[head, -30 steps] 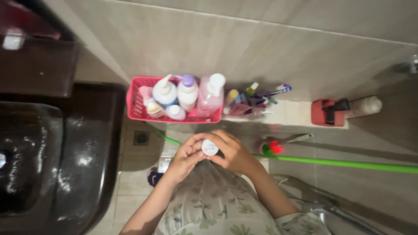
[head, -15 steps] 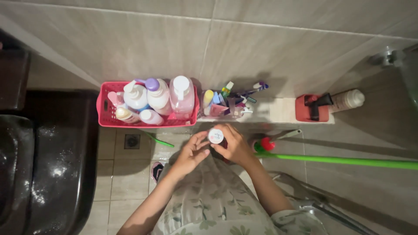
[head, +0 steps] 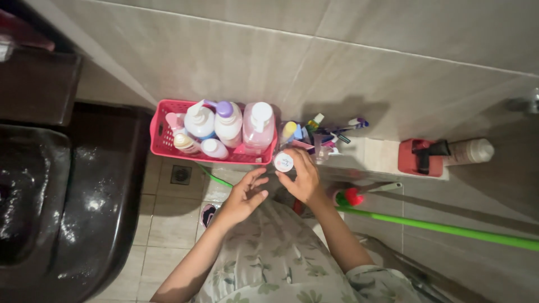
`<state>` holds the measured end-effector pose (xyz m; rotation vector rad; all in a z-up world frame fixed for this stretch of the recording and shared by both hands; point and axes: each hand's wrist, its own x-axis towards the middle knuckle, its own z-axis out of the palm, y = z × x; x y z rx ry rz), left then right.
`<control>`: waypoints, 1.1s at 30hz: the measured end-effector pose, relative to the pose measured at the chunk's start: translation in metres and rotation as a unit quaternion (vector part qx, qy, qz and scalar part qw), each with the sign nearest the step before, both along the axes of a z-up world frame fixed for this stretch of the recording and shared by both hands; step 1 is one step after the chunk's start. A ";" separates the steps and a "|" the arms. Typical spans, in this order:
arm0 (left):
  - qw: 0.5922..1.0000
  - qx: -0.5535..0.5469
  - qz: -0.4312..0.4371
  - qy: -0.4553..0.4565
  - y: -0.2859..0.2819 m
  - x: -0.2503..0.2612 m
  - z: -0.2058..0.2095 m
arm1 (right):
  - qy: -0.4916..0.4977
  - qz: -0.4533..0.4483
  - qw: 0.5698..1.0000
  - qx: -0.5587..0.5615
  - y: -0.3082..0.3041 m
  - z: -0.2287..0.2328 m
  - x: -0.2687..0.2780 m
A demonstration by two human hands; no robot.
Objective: The person picks up bottles of lotion and body wash from a sink and places them into a pink basket on a shelf, then moves a tube and toothbrushes to the same basket.
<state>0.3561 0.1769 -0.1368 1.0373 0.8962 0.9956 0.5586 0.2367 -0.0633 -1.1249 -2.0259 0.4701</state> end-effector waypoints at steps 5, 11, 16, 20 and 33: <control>0.999 -0.003 0.023 0.049 -0.005 -0.008 0.003 | 0.015 0.001 1.000 0.001 0.002 -0.002 -0.012; 0.999 0.018 -0.021 0.040 -0.001 0.002 0.002 | 0.018 -0.036 0.999 0.014 -0.007 0.003 0.002; 0.990 0.074 -0.107 0.063 0.014 0.038 0.007 | 0.020 -0.119 0.993 -0.008 -0.029 -0.008 0.039; 0.979 0.098 -0.167 0.065 0.024 0.076 0.009 | 0.001 -0.192 0.980 0.044 -0.047 -0.021 0.077; 0.941 0.115 -0.309 0.076 0.039 0.114 0.010 | 0.026 -0.375 0.925 0.059 -0.085 -0.042 0.140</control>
